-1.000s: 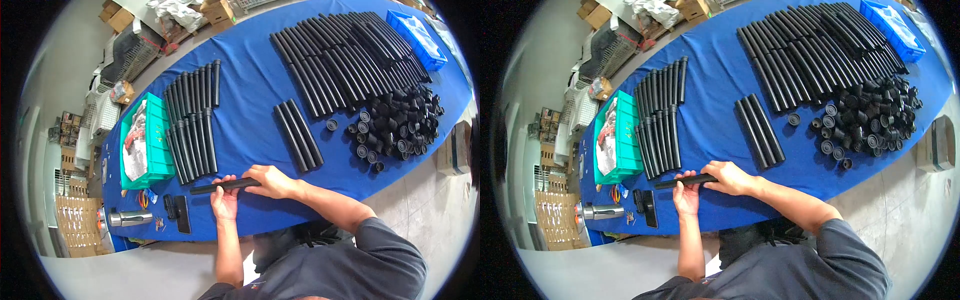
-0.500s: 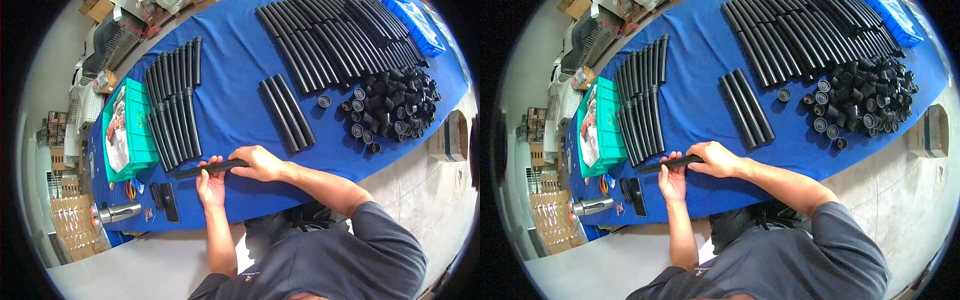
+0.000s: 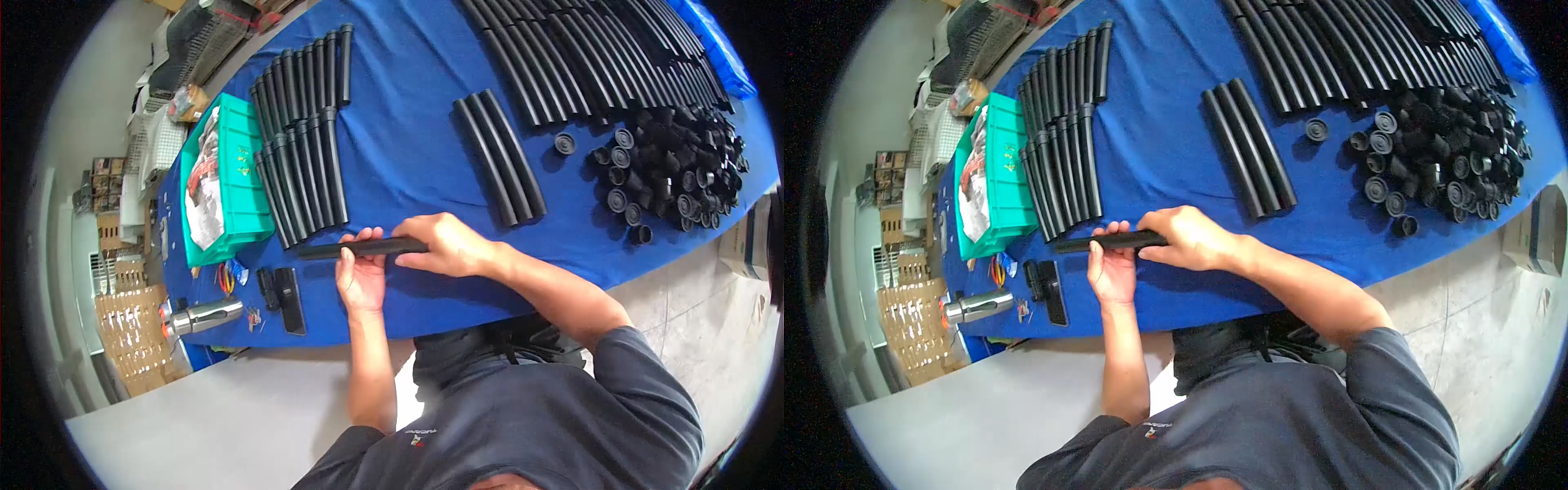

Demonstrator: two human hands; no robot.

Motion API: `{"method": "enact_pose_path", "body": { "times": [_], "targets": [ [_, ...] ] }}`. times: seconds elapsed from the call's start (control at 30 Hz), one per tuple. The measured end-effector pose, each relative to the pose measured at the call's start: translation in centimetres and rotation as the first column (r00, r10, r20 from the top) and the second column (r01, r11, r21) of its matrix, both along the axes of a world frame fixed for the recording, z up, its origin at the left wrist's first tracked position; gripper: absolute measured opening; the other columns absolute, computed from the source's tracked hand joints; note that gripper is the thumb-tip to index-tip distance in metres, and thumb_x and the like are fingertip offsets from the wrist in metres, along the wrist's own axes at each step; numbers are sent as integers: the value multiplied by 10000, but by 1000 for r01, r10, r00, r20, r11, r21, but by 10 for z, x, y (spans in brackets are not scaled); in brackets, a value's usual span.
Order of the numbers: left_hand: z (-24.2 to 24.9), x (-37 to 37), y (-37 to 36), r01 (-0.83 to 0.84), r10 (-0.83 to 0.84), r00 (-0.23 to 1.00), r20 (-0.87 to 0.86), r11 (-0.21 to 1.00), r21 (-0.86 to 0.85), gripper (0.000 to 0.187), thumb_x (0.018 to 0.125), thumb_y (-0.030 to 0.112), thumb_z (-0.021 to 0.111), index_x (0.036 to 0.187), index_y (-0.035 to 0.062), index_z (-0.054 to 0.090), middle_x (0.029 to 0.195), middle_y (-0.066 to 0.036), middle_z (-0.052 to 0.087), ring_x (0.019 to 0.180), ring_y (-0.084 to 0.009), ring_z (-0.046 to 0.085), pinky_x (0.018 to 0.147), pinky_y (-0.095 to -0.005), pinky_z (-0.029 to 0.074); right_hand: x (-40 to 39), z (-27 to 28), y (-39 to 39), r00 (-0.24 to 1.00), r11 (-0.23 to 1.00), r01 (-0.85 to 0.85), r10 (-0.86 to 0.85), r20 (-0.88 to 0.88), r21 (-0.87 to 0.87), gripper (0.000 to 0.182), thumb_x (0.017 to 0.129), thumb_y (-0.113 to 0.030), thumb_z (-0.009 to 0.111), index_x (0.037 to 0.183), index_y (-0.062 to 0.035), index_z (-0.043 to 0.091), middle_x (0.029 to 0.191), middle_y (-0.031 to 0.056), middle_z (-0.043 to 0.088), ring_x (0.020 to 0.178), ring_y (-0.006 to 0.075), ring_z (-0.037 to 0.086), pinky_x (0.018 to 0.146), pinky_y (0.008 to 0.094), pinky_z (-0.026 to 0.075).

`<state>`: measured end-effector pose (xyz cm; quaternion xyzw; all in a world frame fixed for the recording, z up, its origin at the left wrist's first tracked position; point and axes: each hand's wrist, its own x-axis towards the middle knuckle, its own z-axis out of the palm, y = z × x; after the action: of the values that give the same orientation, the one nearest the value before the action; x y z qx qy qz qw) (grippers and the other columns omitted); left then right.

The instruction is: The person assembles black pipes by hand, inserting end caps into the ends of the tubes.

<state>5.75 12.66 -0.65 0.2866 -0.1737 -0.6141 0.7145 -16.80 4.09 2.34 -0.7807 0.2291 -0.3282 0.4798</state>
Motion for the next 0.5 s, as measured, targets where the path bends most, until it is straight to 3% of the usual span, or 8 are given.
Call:
{"method": "enact_pose_path", "body": {
  "times": [0.03,0.13,0.33,0.5],
  "targets": [
    [3,-3,-1,-17,17,1000,8,1000,12,290,1027,212,616,1263,44,595,1264,-232,669,1251,-391,619,1047,-510,552,-4,13,-3,995,980,-44,61,-85,196,368,871,-188,748,1155,25,649,980,217,696,942,382,694,794,445,544],
    [6,-6,-3,-7,7,1000,6,1000,1,246,1036,178,597,1244,46,585,1255,-237,669,1253,-396,616,1044,-516,557,-1,1,0,1000,999,9,-10,6,52,347,882,-175,735,1144,36,650,972,223,698,931,392,696,815,447,536],
    [6,-6,-3,11,-11,999,43,1000,-16,260,1049,187,572,1278,66,599,1290,-249,656,1275,-399,603,1040,-511,560,-2,4,-1,999,999,26,-27,31,24,299,877,-163,724,1088,30,639,916,224,678,875,434,671,789,491,530],
    [4,-6,-4,16,-16,999,47,1000,1,248,1039,195,598,1248,63,604,1303,-235,651,1276,-385,606,1046,-509,547,2,10,3,994,970,110,-109,19,-217,279,867,-143,732,1090,5,656,902,197,677,842,379,688,703,440,560]
  ]
}}
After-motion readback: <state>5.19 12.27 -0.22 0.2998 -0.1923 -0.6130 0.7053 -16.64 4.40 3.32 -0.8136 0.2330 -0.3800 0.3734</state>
